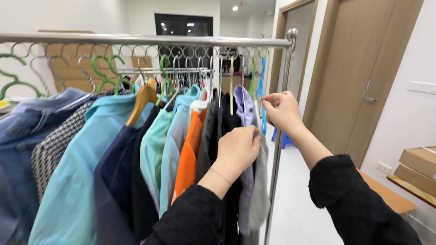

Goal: The person takes several garments from a clothing rack, including a yellow polo shirt, a grey sweatshirt, purple shorts, black pants, and a black long-sleeved shirt. They lay each item on a table, fold it neatly by hand, and place it in a stack.

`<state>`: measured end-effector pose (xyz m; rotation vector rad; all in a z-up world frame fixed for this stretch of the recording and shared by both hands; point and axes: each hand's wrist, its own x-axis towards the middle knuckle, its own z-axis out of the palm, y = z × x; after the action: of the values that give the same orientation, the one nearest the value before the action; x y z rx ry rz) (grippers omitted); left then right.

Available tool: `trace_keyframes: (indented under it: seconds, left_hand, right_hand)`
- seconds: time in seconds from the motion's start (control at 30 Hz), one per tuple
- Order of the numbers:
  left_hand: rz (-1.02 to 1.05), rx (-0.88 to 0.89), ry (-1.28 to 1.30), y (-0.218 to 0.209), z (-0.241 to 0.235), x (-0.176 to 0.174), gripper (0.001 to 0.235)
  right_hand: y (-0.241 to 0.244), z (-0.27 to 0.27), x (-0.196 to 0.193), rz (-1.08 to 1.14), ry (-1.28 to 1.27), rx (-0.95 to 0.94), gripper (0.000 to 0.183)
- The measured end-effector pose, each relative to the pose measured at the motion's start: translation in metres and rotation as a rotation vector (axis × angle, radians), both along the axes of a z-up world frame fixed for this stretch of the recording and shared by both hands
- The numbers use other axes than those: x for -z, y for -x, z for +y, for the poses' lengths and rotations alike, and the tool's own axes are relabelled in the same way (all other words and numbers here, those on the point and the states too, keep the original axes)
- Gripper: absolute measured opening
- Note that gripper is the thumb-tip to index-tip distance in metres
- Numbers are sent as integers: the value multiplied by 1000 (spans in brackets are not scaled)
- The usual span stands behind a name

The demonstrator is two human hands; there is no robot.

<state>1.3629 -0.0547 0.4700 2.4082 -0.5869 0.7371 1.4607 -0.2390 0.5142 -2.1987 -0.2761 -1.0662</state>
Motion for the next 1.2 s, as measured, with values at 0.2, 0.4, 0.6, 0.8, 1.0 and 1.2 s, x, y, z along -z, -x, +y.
trace_keyframes:
  seconds: [0.2,0.4,0.6,0.8,1.0,1.2]
  left_hand:
    - [-47,-23,-127,-97,-21,-32,33]
    - [-65,-27,-229,-153,-48,-30,26]
    - [187,177,9,-121,-36,-83,57]
    - [100,85,5,-68,-35,-78,64]
    - [-27,85,41,-24,-59,-26,53]
    - [436,40,-222,-31,-100,-2,51]
  right_hand:
    - [-96,26,-30,-104,412,385,24]
    - [-154,20,-27,84,397,479,36]
    - [-111,-5,-67,75,302,294,44]
    - [-102,-27,-64,97,396,-37,42]
    - [-137,-32,-40,204,508,-155,39]
    - [-101,-28,-93,774,254,-309,33]
